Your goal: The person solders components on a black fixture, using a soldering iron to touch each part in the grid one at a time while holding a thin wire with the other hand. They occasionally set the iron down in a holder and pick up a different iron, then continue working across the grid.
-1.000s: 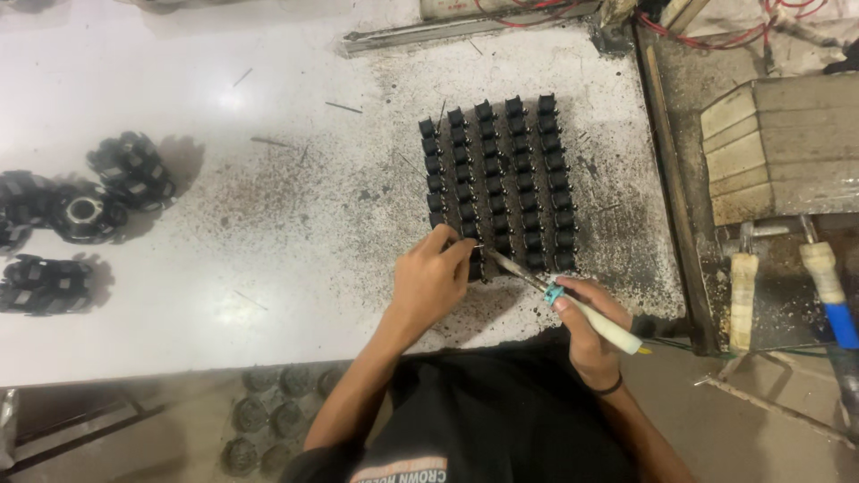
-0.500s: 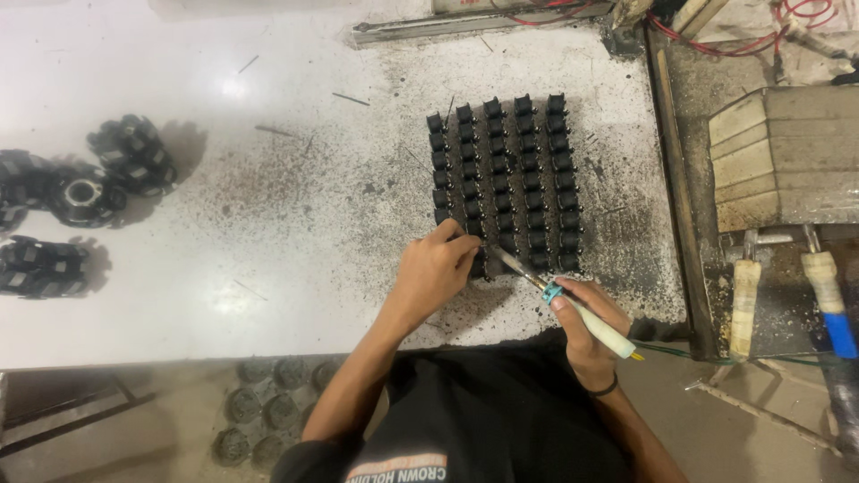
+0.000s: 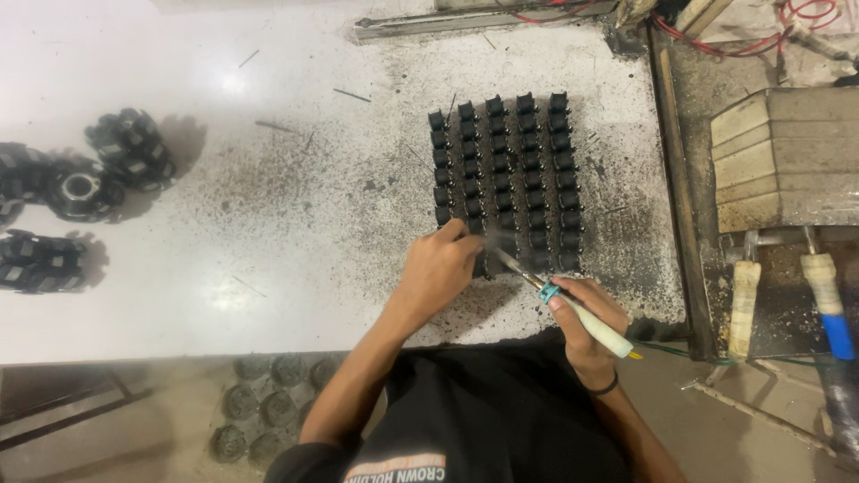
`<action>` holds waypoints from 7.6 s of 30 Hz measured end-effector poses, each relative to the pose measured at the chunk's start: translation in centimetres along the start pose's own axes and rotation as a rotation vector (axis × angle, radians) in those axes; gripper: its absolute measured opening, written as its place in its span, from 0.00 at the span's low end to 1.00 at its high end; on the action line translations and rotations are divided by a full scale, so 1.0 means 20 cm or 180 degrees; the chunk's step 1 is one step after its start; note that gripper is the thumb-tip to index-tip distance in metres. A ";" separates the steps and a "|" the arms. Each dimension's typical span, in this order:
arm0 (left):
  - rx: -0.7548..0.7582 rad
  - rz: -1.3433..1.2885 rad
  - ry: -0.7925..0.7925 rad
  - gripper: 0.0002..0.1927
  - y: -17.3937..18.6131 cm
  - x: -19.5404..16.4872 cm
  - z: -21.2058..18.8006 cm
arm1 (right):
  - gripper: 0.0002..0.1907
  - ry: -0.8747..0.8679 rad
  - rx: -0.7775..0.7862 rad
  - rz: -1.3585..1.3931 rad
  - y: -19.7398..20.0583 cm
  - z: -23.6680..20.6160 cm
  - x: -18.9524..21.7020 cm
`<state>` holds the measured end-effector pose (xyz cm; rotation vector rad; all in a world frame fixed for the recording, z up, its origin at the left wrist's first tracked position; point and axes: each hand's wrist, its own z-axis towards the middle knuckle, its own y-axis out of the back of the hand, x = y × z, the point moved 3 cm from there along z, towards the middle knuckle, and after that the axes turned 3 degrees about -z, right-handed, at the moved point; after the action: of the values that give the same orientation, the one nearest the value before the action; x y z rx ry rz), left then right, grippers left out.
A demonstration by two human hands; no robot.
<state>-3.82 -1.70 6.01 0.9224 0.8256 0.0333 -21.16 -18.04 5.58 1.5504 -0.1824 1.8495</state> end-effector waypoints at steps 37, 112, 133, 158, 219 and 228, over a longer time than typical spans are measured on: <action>-0.0253 -0.0081 -0.0250 0.03 0.04 0.00 -0.01 | 0.10 0.0598 -0.0367 0.1040 0.09 0.03 -0.23; 0.0192 0.0158 -0.0196 0.16 -0.04 -0.02 -0.12 | 0.12 0.0110 0.0069 0.0362 0.06 -0.11 -0.23; -0.0092 0.0038 -0.0144 0.12 -0.16 -0.16 -0.04 | 0.13 -0.0052 -0.0453 -0.0105 0.17 -0.11 -0.16; 0.0315 -0.0486 -0.0023 0.11 -0.19 -0.06 -0.01 | 0.14 0.0186 -0.0482 -0.0217 0.16 -0.14 -0.19; 0.0332 0.0339 -0.0062 0.13 -0.24 -0.07 0.10 | 0.14 -0.0325 -0.0422 0.0897 0.13 0.02 -0.31; 0.0088 0.0241 -0.0077 0.05 -0.24 -0.09 0.09 | 0.13 -0.0052 -0.0430 0.0622 0.16 0.01 -0.33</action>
<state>-5.39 -6.46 4.26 0.9784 0.7700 0.0766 -22.63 -23.21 0.71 1.4987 -0.4717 1.9307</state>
